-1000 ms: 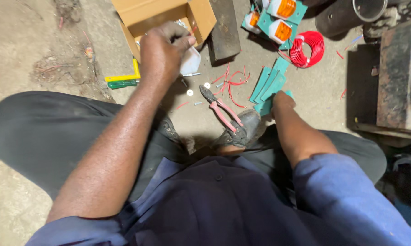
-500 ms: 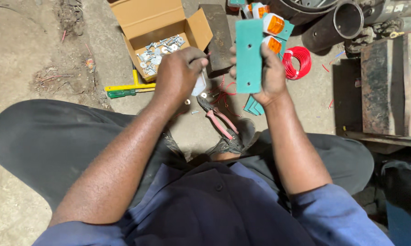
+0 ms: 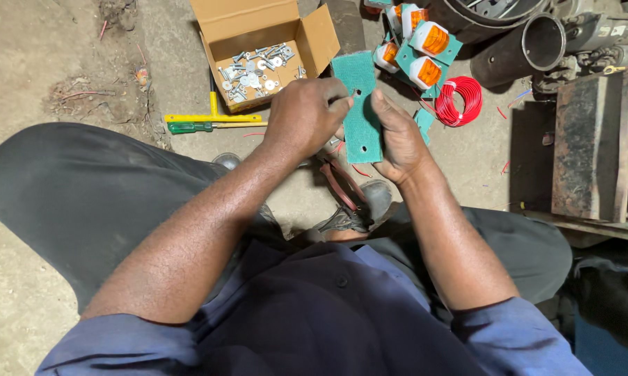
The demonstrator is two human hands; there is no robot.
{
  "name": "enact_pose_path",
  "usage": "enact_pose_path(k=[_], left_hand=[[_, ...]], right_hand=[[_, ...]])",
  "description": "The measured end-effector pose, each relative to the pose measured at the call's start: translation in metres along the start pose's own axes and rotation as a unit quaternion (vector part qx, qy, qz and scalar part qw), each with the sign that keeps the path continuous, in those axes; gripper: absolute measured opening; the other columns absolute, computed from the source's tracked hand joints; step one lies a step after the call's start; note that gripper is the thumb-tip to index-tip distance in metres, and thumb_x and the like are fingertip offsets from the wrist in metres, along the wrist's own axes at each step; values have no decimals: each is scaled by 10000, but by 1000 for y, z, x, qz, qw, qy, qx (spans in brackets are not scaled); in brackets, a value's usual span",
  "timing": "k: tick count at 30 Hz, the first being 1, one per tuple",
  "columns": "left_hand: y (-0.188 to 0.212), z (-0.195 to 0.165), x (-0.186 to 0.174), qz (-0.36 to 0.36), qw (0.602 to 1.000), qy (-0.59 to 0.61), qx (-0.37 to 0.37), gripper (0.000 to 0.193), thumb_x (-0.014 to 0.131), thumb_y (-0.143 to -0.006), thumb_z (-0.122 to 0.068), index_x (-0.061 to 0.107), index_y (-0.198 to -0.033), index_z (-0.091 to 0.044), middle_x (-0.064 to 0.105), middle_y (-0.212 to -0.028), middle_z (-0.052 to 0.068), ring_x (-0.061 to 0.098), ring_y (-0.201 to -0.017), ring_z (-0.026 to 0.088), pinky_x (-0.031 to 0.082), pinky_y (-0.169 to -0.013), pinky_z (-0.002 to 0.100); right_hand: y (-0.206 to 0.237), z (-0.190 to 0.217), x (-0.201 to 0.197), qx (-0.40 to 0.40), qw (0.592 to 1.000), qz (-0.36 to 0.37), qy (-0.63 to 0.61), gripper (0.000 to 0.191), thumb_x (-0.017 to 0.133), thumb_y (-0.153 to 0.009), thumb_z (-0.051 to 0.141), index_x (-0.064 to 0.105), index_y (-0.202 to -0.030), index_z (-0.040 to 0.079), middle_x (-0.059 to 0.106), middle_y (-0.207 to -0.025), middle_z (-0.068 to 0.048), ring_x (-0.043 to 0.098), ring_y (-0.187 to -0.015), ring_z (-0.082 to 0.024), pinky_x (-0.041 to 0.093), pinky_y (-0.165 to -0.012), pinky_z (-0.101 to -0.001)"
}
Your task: The person assembles small electrical components by attaching orange indicator lights to green metal brackets. They use a screwdriver to tighten screws and pliers to cut and strip red wires, then connect the wires to the components.
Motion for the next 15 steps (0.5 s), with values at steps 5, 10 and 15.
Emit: enact_pose_path(k=[5, 10, 15], left_hand=[[1, 3, 1, -24, 998, 0, 65, 180, 711, -875, -249, 768, -911, -82, 721, -753, 146, 716, -744, 354, 543, -720, 503], [0, 3, 2, -13, 998, -1, 54, 177, 698, -882, -251, 765, -907, -89, 712, -713, 126, 721, -732, 350, 542, -725, 499], [0, 0, -2, -20, 999, -17, -18, 168, 683, -884, -233, 747, -891, -77, 713, -659, 112, 733, -715, 327, 563, -748, 470]], right_hand=[[-2, -2, 7, 15, 996, 41, -74, 597, 474, -1084, 477, 531, -1428, -7, 670, -1289, -142, 671, -1210, -246, 550, -1095, -420], [-5, -5, 1, 11, 997, 35, -62, 543, 442, -1111, 434, 556, -1389, -19, 670, -1278, -154, 673, -1194, -255, 549, -1098, -428], [-4, -7, 3, 9, 999, 14, -46, 527, 502, -1085, 426, 567, -1348, -25, 672, -1250, -144, 680, -1160, -242, 564, -1056, -427]])
Point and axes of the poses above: each hand's wrist, its own y-axis away from the middle knuckle, its own x-axis out of the palm, z = x × y, the point moved 2 cm from there along -y, towards the middle knuckle
